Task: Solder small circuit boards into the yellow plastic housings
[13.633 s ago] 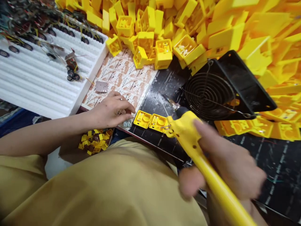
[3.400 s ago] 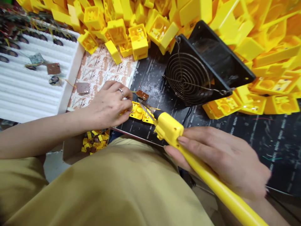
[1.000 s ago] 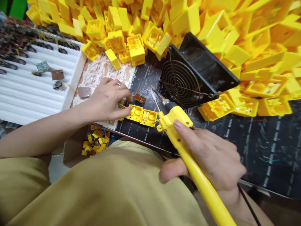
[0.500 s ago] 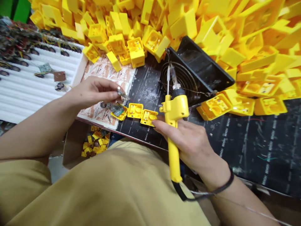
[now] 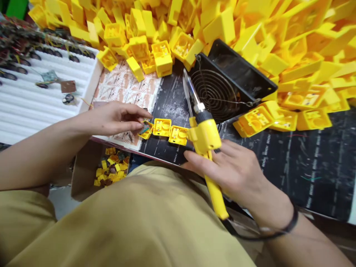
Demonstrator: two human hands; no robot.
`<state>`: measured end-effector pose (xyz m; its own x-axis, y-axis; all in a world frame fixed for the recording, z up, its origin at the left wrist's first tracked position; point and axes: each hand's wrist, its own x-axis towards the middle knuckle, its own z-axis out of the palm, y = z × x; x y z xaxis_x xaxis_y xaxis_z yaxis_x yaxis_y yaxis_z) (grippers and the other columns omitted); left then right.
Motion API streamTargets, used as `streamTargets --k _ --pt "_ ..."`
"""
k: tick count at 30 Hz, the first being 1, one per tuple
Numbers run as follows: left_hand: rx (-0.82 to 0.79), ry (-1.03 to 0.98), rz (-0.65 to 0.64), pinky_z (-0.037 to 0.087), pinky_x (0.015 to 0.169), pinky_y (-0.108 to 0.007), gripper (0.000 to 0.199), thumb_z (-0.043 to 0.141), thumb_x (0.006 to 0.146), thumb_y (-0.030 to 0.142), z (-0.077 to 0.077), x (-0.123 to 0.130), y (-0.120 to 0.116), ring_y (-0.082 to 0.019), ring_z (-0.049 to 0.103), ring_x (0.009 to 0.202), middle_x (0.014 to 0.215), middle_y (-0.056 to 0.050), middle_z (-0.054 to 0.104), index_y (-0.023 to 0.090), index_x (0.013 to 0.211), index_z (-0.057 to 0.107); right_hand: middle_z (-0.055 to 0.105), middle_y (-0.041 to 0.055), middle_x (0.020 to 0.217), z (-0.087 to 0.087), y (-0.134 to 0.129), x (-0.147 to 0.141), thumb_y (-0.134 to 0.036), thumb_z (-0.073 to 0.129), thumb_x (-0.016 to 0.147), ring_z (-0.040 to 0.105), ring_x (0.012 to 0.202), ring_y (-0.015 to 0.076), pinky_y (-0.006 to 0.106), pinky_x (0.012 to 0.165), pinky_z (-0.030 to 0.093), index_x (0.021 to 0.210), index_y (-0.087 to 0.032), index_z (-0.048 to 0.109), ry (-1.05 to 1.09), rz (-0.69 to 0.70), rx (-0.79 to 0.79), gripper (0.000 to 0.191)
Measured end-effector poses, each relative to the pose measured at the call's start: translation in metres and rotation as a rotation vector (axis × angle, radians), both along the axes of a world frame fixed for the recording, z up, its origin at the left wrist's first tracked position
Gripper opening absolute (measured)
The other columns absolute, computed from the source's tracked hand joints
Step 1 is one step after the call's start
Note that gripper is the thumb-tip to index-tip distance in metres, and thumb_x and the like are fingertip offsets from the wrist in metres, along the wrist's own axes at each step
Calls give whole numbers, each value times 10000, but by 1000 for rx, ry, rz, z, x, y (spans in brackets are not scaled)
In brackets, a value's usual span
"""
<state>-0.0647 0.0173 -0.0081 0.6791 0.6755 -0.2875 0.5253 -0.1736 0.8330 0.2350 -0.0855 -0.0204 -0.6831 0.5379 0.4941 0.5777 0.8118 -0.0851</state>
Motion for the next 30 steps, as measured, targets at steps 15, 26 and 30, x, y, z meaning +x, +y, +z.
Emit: streamTargets --k 15,26,30 --pt "803 624 -259 466 757 -381 226 546 873 324 1 24 -30 -250 642 851 835 -88 686 159 865 700 617 30 806 -31 38 -37 -273 621 920 585 746 174 301 697 478 1177 -166 519 9 -22 -15 296" --pt "814 298 -116 416 896 -396 226 475 926 250 -2 17 -30 -221 624 916 885 -41 728 197 908 693 600 13 731 -38 38 -37 -267 626 917 578 657 163 322 748 516 1148 -143 572 5 -25 9 268" --pt "791 378 -115 408 902 -428 253 462 910 251 -13 28 -27 -234 622 875 828 -65 729 171 910 703 647 10 735 -23 30 -35 -286 721 852 619 677 133 274 745 507 1113 -132 608 112 -27 -17 324"
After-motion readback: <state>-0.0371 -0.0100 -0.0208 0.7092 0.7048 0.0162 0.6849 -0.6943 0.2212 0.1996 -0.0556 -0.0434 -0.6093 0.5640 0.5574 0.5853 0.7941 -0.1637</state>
